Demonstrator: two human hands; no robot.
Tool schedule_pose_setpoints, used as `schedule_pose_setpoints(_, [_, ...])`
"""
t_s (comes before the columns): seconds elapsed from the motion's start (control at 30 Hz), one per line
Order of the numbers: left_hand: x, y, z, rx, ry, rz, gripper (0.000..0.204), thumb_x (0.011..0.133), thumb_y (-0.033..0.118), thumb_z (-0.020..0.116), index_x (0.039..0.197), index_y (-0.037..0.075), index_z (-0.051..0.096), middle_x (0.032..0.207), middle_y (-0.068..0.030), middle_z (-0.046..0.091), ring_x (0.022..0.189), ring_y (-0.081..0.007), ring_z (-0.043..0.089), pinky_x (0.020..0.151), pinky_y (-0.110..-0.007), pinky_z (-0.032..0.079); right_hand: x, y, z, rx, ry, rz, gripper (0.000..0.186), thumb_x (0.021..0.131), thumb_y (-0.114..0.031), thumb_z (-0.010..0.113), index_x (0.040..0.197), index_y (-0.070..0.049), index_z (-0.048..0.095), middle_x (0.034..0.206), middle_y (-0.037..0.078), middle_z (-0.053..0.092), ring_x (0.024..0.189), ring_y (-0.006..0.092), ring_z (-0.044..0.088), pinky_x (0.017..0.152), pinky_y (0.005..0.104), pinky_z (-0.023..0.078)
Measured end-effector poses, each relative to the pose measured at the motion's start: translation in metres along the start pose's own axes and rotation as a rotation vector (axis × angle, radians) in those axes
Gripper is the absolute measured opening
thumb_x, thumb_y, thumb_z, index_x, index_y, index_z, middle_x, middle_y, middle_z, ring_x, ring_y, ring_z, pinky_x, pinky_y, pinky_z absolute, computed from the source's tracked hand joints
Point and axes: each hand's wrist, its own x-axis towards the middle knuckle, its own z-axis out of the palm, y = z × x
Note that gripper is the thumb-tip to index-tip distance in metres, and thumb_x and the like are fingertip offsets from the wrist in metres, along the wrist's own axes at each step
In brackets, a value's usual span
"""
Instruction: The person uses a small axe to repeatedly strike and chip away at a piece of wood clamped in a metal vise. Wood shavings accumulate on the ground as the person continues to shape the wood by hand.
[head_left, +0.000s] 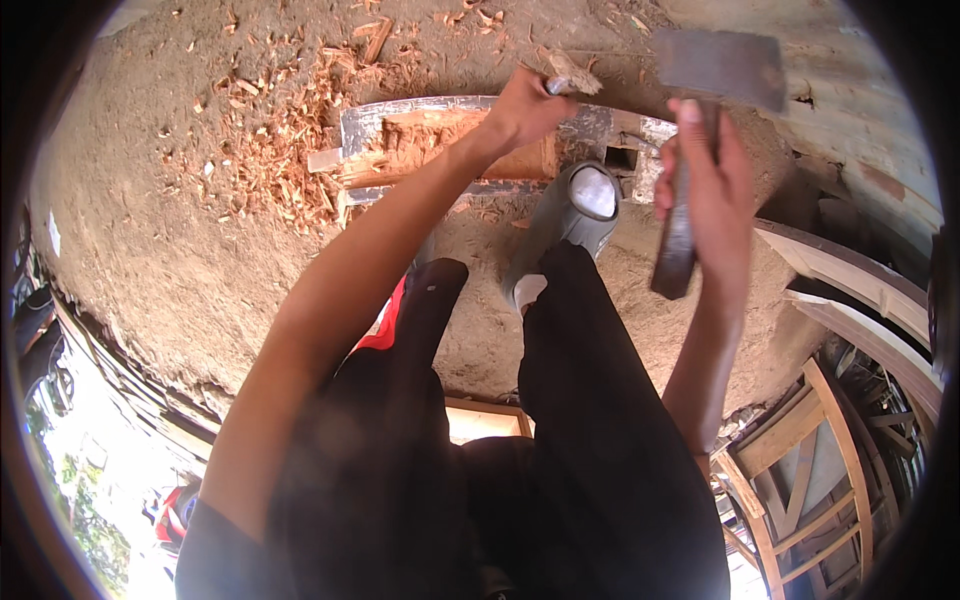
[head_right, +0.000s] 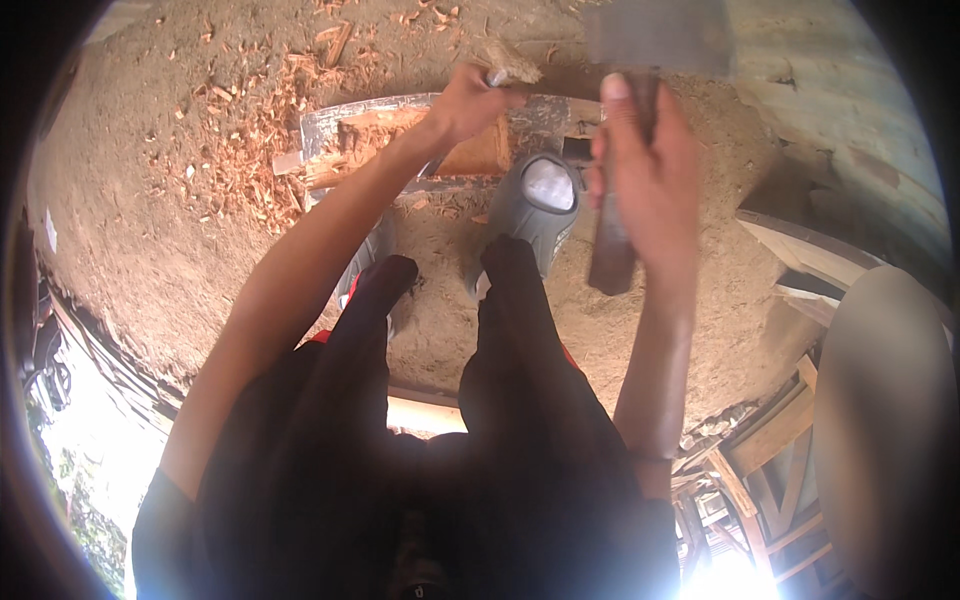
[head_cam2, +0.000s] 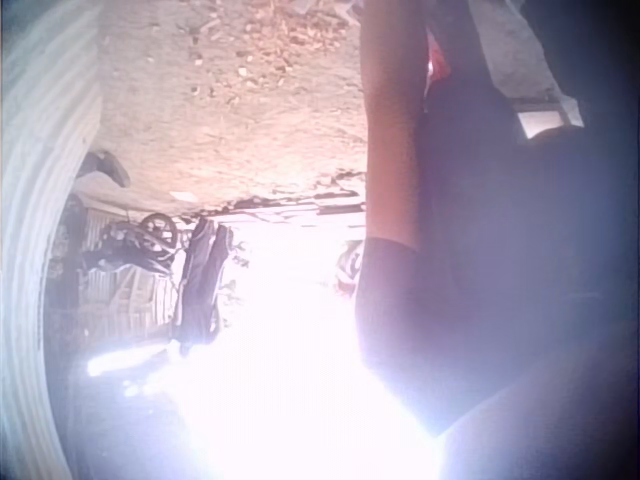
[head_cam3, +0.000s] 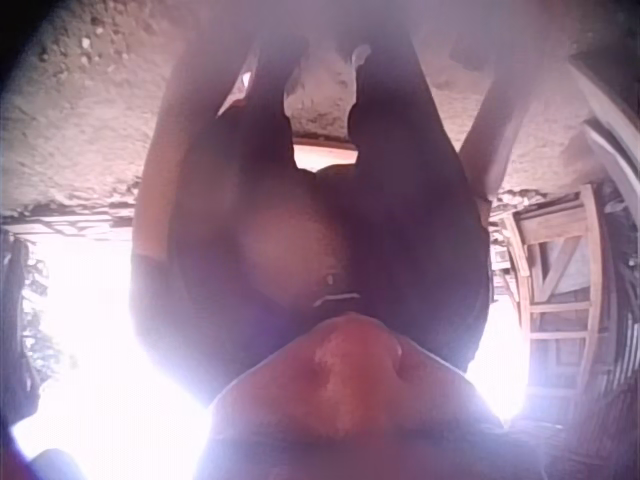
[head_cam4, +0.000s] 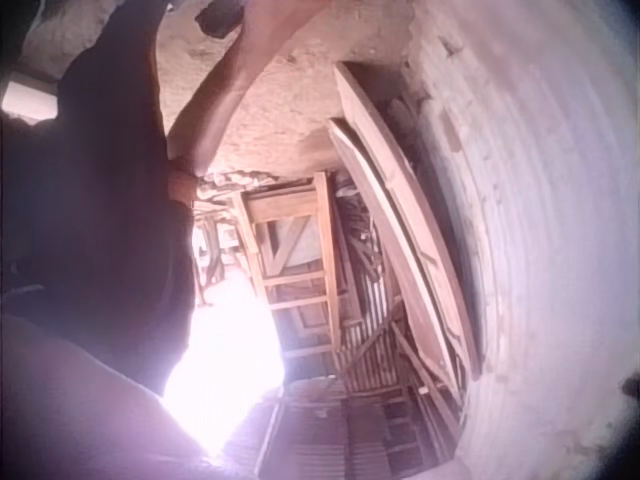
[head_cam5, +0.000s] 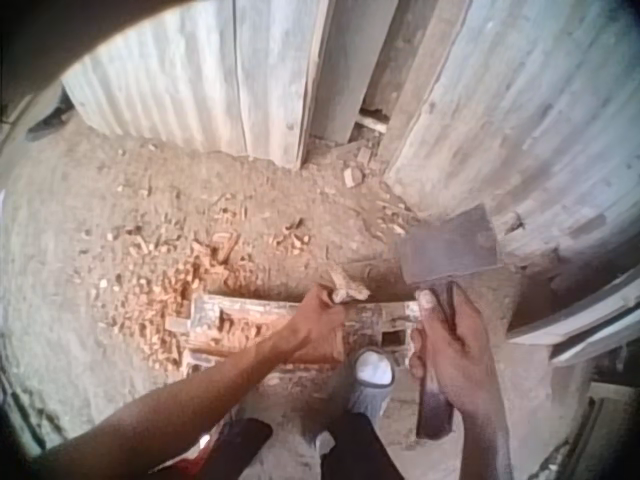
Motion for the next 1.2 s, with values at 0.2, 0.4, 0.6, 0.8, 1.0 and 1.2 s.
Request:
schedule_pose_setpoints(0.2, [-0.003, -0.01, 0.009, 0.169, -0.04, 0.046, 0.031, 0.08, 0.023, 0.071, 0.08, -0.008, 0.068, 0.068, -0.019, 0.066, 0.065, -0.0185, 0.062, 0.068, -0.039, 0.053, 0.001, 0.004, -0.008, -0.069, -0.175, 0.108, 0.031, 0.106, -0.04, 0.061, 0.112, -0.009, 0.058, 0.072, -0.003, 0.051, 0.053, 0.0063, 0.05, 0.047, 0.0236, 0.04])
schedule_pose_setpoints(0.4, [-0.006, -0.003, 0.01, 0.191, -0.018, 0.035, 0.033, 0.079, 0.024, 0.071, 0.08, -0.009, 0.068, 0.07, -0.0223, 0.067, 0.065, -0.023, 0.064, 0.071, -0.041, 0.053, -0.007, 0.028, 0.001, 0.007, -0.032, 0.08, 0.031, 0.104, -0.04, 0.063, 0.109, -0.009, 0.06, 0.072, -0.003, 0.051, 0.052, 0.0062, 0.05, 0.045, 0.0227, 0.039])
schedule_pose_setpoints(0.6, [-0.011, -0.01, 0.007, 0.269, -0.007, 0.073, 0.031, 0.08, 0.024, 0.07, 0.085, -0.006, 0.07, 0.073, -0.0216, 0.069, 0.067, -0.0251, 0.066, 0.073, -0.041, 0.054, -0.01, 0.014, -0.02, 0.132, -0.087, 0.256, 0.03, 0.104, -0.039, 0.063, 0.11, -0.01, 0.06, 0.073, -0.003, 0.052, 0.052, 0.0067, 0.049, 0.047, 0.0221, 0.038])
schedule_pose_setpoints(0.8, [-0.011, 0.007, 0.011, 0.185, -0.022, 0.032, 0.028, 0.083, 0.021, 0.068, 0.088, -0.006, 0.07, 0.076, -0.0216, 0.07, 0.069, -0.0249, 0.066, 0.074, -0.039, 0.054, -0.014, 0.043, -0.02, -0.047, -0.368, 0.223, 0.031, 0.105, -0.035, 0.061, 0.111, -0.005, 0.058, 0.07, 0.001, 0.054, 0.048, 0.0099, 0.052, 0.044, 0.0274, 0.043])
schedule_pose_setpoints(1.0, [-0.022, 0.01, 0.005, 0.215, -0.003, 0.028, 0.028, 0.083, 0.021, 0.069, 0.093, -0.005, 0.071, 0.08, -0.0206, 0.072, 0.073, -0.0221, 0.067, 0.075, -0.039, 0.054, -0.028, 0.032, -0.01, 0.12, -0.243, 0.24, 0.034, 0.105, -0.038, 0.062, 0.12, -0.008, 0.062, 0.073, 0.0, 0.053, 0.05, 0.0086, 0.049, 0.045, 0.0253, 0.04])
schedule_pose_setpoints(1.2, [-0.025, 0.017, 0.012, 0.245, -0.051, 0.064, 0.029, 0.084, 0.021, 0.068, 0.099, -0.004, 0.071, 0.084, -0.0213, 0.073, 0.074, -0.0223, 0.066, 0.077, -0.039, 0.053, -0.009, 0.041, 0.005, 0.13, -0.068, 0.115, 0.037, 0.106, -0.04, 0.06, 0.117, -0.004, 0.059, 0.072, 0.0, 0.055, 0.051, 0.0104, 0.053, 0.047, 0.0277, 0.044])
